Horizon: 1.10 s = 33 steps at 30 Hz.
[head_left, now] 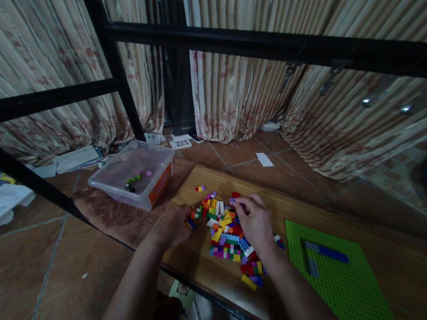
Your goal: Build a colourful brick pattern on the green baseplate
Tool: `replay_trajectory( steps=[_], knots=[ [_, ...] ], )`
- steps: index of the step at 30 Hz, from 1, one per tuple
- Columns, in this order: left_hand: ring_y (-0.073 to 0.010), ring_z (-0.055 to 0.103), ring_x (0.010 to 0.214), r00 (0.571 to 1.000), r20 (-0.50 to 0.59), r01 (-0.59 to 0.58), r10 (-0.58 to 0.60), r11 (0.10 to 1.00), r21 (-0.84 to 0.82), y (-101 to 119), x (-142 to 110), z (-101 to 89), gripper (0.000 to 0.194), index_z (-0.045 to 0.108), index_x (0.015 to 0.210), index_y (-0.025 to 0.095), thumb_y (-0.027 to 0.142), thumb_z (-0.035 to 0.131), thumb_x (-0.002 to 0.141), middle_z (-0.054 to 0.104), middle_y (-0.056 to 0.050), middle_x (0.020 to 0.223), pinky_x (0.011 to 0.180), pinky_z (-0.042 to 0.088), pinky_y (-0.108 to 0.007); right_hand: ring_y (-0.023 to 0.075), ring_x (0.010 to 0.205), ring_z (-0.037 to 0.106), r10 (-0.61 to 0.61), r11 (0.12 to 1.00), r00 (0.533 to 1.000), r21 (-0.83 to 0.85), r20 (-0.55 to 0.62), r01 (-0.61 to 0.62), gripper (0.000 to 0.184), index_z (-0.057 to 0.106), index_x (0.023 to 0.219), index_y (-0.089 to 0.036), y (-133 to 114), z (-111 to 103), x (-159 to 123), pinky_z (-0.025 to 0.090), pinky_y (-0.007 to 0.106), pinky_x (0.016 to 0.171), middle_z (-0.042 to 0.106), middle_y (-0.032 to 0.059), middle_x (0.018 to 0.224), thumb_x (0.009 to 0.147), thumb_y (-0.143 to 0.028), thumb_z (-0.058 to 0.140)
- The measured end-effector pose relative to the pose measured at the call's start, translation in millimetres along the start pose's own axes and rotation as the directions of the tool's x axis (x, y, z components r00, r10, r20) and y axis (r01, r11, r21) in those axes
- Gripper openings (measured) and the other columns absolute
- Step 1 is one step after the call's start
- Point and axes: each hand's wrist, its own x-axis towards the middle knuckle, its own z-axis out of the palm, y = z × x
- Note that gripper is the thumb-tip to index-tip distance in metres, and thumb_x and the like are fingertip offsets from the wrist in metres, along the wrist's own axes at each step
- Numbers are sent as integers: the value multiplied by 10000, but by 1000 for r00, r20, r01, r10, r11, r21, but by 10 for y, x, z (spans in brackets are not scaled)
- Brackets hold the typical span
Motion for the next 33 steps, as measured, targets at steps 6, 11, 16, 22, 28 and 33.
replay_trajectory(
  steps=[6,11,16,22,28,33],
  knots=[
    [-174,661,808,993,40,-98,113,956,-278,-68,20,-55,309,646,1000,156,153,577,699,712,-42,868,737,484,-249,153,718,612,80,993,996,85,-30,-77,165,702,786,-207,23,22,-19,503,278,689,611,31,823,839,-328,604],
    [-186,650,886,985,46,-136,165,919,-371,-23,44,-63,479,596,1183,167,166,601,704,689,-53,993,764,496,-265,155,726,608,124,983,992,139,-16,-120,162,706,767,-209,-12,19,1,494,285,689,611,32,837,806,-347,630],
    [-172,653,893,972,30,-188,234,845,-501,292,-2,-55,516,557,1241,178,133,584,728,682,-49,1039,786,507,-266,133,657,558,350,845,935,449,-53,-291,153,700,750,-205,-211,-64,21,455,265,631,633,11,755,739,-357,679],
    [-175,634,962,962,-126,-271,240,821,-503,481,34,102,494,560,1243,183,144,604,753,669,-55,1100,868,488,-281,35,396,279,601,-16,674,850,430,-527,140,653,757,-174,-377,-190,-95,181,176,325,608,-14,694,667,-278,677],
    [-153,635,913,946,-182,-323,267,798,-509,580,76,240,442,576,1207,207,155,614,770,676,-23,1026,841,492,-260,29,377,296,580,-176,591,795,561,-581,205,599,704,-161,-411,-206,-30,167,141,299,513,-38,578,719,-356,659],
    [-151,641,917,936,-252,-344,244,779,-524,623,103,307,419,587,1189,211,170,631,774,682,-24,1017,836,501,-257,16,343,262,617,184,646,715,450,-674,397,579,682,-167,-538,-213,-3,106,151,310,440,-89,484,651,-531,733]
  ],
)
